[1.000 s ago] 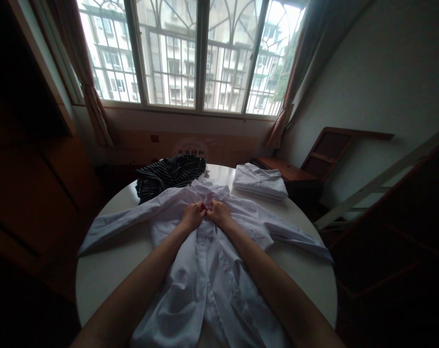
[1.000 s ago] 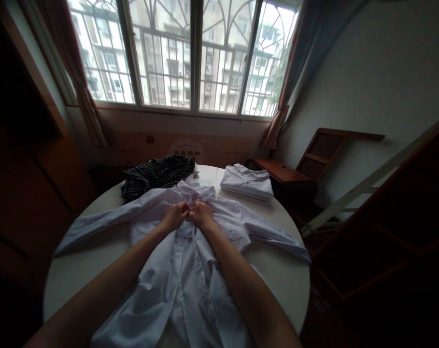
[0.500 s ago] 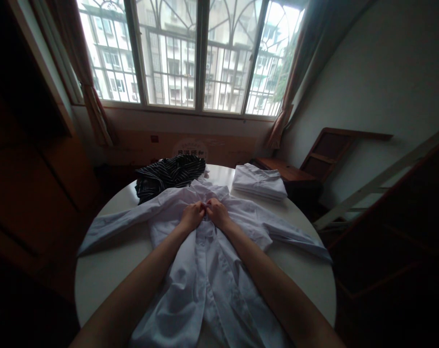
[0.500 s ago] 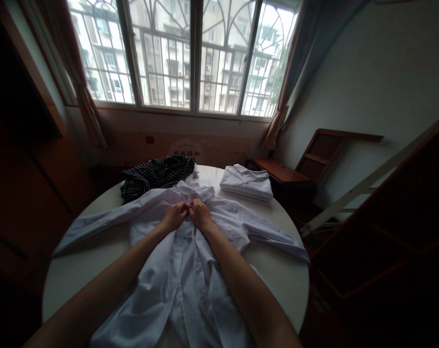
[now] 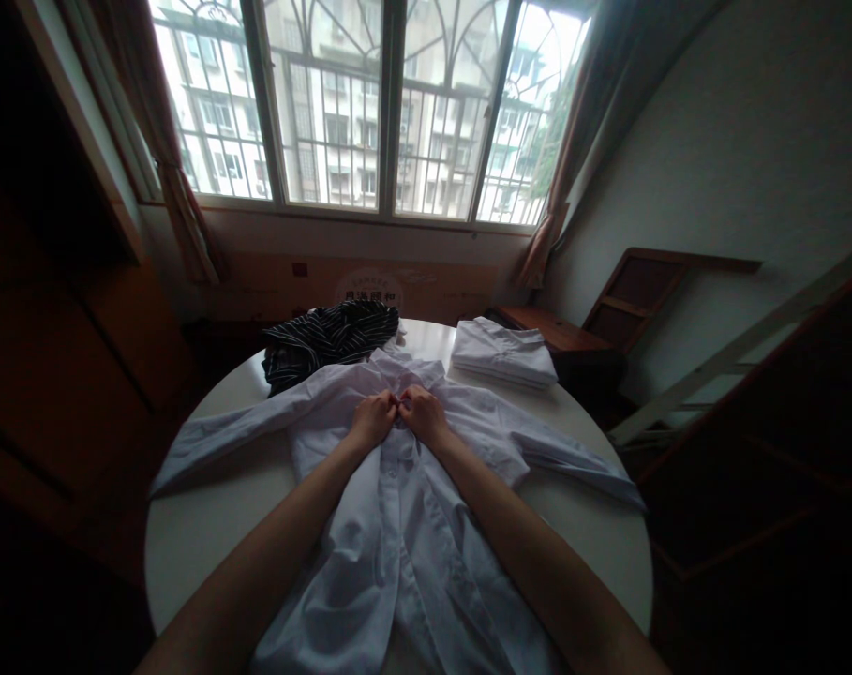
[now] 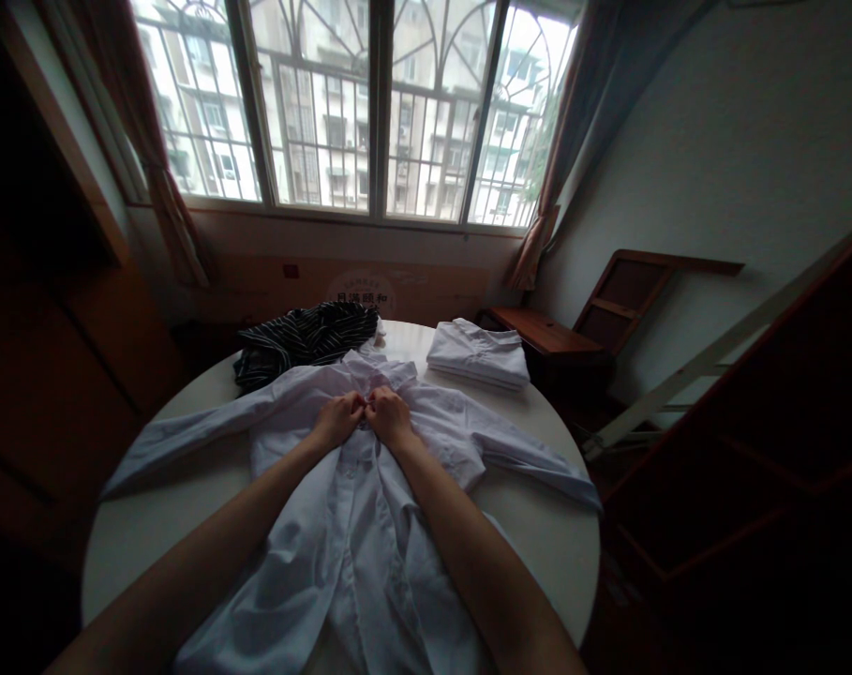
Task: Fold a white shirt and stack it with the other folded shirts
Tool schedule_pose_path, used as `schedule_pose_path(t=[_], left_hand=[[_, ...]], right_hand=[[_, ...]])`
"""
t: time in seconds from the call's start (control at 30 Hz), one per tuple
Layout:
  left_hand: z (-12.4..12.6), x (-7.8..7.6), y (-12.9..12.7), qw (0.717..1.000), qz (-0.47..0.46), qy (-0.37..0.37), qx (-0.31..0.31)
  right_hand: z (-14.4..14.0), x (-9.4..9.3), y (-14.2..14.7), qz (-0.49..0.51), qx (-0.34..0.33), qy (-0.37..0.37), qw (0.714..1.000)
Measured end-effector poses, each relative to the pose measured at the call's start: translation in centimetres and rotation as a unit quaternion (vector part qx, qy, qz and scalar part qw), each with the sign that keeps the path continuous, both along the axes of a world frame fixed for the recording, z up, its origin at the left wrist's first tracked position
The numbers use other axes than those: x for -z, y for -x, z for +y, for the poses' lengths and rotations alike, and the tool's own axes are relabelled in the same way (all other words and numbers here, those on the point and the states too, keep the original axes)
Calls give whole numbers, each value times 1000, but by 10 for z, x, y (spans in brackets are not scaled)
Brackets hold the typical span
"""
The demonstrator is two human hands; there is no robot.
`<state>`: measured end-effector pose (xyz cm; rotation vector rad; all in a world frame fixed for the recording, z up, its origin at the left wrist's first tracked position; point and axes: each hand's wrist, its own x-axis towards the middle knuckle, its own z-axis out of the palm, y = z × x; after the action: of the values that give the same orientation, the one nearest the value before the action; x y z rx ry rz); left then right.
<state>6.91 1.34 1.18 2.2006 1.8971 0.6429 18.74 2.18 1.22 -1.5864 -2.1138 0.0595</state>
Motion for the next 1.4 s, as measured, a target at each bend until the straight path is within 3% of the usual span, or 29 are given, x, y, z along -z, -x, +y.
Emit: schedule_pose_path(t=[0.27, 0.67, 0.97, 1.4], left_hand=[[1, 1, 0, 1000, -9, -2, 6], [2, 1, 1, 1000, -11, -13, 7], [2, 4, 1, 1000, -3, -12, 6], [3, 3, 0, 1000, -1, -14, 3]], right_hand=[[2, 0, -1, 36, 73, 3, 997], [4, 1, -1, 77, -13, -16, 997], [6, 3, -2, 46, -14, 14, 999], [8, 5, -3, 67, -20, -1, 998]])
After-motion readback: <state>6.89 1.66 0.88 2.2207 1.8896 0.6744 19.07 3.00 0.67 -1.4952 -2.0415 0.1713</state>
